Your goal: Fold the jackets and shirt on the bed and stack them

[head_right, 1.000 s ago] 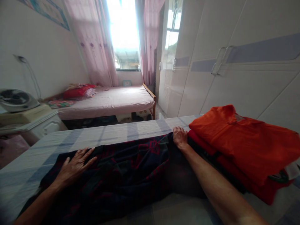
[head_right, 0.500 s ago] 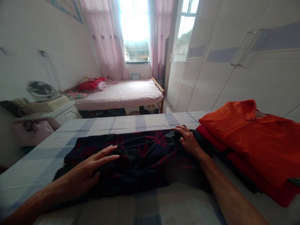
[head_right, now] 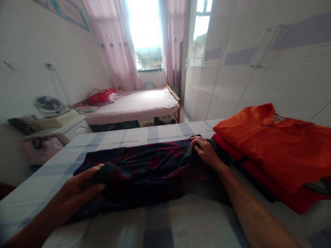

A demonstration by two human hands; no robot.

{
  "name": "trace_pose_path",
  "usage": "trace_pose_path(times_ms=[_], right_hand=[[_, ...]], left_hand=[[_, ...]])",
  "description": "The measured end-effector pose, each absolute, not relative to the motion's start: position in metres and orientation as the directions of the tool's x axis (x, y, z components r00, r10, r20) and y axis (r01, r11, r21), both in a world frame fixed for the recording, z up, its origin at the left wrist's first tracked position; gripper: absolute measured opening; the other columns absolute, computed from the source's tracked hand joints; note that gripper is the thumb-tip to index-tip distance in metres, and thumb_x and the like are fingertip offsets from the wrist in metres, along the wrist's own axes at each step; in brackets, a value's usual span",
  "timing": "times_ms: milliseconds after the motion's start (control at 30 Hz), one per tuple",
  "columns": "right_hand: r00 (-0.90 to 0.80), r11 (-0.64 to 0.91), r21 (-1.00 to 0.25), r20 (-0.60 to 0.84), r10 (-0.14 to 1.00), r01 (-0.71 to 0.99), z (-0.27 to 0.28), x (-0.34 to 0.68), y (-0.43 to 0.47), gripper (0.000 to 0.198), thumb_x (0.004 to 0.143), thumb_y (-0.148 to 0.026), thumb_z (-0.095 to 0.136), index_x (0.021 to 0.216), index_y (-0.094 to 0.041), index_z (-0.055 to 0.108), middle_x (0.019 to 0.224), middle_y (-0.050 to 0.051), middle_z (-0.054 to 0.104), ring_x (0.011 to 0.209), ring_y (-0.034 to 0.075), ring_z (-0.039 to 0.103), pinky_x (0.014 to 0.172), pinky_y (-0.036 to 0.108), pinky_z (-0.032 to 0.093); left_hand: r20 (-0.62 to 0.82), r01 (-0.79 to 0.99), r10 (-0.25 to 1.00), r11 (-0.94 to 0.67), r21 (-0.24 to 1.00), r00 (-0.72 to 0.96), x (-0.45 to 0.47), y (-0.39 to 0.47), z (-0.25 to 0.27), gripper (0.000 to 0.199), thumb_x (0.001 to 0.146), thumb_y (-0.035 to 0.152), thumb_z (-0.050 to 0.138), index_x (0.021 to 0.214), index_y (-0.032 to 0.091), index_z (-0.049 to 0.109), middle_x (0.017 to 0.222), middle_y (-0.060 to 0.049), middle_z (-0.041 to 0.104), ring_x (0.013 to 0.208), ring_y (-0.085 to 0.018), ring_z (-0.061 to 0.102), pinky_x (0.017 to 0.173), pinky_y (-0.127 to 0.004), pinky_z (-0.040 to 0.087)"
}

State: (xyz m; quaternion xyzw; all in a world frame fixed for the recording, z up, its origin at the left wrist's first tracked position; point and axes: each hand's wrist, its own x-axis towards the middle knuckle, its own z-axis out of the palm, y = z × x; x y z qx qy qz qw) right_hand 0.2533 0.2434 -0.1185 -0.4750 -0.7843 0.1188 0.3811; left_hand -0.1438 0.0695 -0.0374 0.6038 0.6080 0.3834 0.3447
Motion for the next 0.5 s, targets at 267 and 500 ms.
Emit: trace_pose_path(times_ms=[267, 500], right_hand=[[-0.209, 0.434, -0.619, 0.403, 0.891, 0.655, -0.114, 0.249, 0.243, 0.014, 0.083, -0.027, 0.044, 0.082, -0.021, 0.056, 0.115, 0.007, 0.061, 0.107, 0.021, 0.056, 0.096, 0.037, 0.04], [-0.21, 0.42, -0.576, 0.396, 0.894, 0.701, -0.117, 0.248, 0.244, 0.018, 0.084, -0.029, 0.042, 0.081, -0.022, 0.058, 0.115, 0.007, 0.062, 0.105, 0.021, 0.057, 0.094, 0.037, 0.042]], left_hand=[[0.019, 0.206, 0.897, 0.081, 0.975, -0.441, -0.178, 0.069, -0.023, 0.062, 0.073, 0.049, 0.064, 0.132, 0.038, 0.045, 0.114, 0.007, 0.068, 0.108, -0.028, 0.061, 0.083, -0.04, 0.058], [-0.18, 0.484, 0.948, 0.291, 0.825, -0.264, -0.201, 0.078, -0.071, 0.051, 0.079, 0.052, 0.055, 0.119, 0.022, 0.06, 0.111, -0.007, 0.07, 0.105, -0.03, 0.063, 0.081, -0.039, 0.057]])
